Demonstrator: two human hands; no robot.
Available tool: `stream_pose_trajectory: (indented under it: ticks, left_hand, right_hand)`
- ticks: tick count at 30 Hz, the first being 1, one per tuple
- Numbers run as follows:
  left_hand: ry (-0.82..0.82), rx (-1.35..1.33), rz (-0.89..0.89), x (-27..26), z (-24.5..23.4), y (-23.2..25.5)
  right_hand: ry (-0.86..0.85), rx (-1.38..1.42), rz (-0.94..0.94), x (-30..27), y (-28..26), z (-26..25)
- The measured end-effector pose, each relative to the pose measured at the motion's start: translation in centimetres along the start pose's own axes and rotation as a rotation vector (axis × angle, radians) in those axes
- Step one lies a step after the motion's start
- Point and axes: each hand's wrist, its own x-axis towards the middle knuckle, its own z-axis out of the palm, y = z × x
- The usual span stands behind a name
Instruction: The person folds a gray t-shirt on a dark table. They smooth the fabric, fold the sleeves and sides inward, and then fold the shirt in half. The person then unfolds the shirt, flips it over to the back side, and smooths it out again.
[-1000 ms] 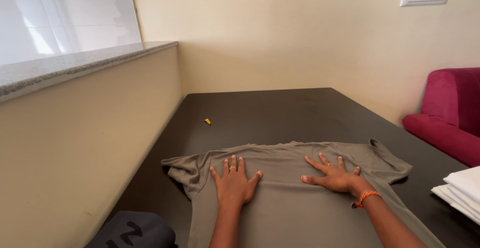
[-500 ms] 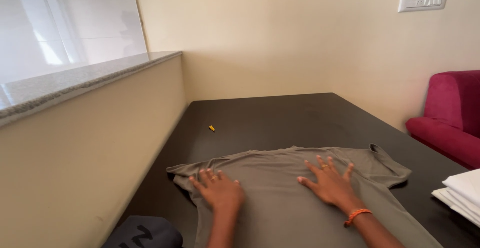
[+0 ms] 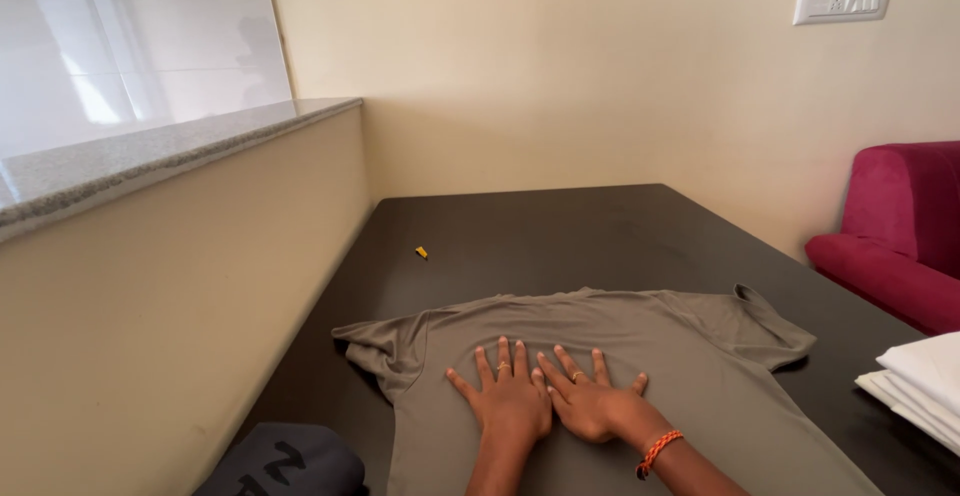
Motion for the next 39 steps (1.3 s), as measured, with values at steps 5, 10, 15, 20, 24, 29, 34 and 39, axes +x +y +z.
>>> stream_pose_trajectory:
  ticks: [5,10,15,20,24,29,34,39]
  left_hand:
    - [0.133,-0.002,0.016,0.2,1.0,-0.8]
    - [0.194,-0.063,0.002,0.0,0.0,-2.1]
    - [0.163,-0.057,-0.053,0.8,-1.3,-3.3]
    - [0.118,-0.049,-0.022,1.6,-2.5,-3.9]
    - [0.147,-0.038,-0.02,3.1,-2.5,-3.9]
    - [0.18,-0.025,-0.001,5.2,-2.3,-4.1]
    - [0.218,0.083,-0.019,5.4,-1.1,-3.3]
    - [0.28,0.085,0.259,3.8,1.2,-3.3]
  right_hand:
    - [0.119,0.011,-0.011,-0.4,0.4,1.4]
    - [0.238,0.02,-0.042,0.4,3.7,0.9]
    - [0.429,0.14,0.037,4.7,8.8,0.5]
    - [0.432,0.16,0.077,6.5,9.4,-0.2]
    - [0.444,0.15,0.09,8.2,9.4,-0.6]
    - [0.505,0.184,0.038,9.3,8.9,-1.6]
    - [0.636,-0.021,-0.019,8.4,7.2,-1.3]
    - [0.579,0.025,-0.132,5.6,5.1,0.7]
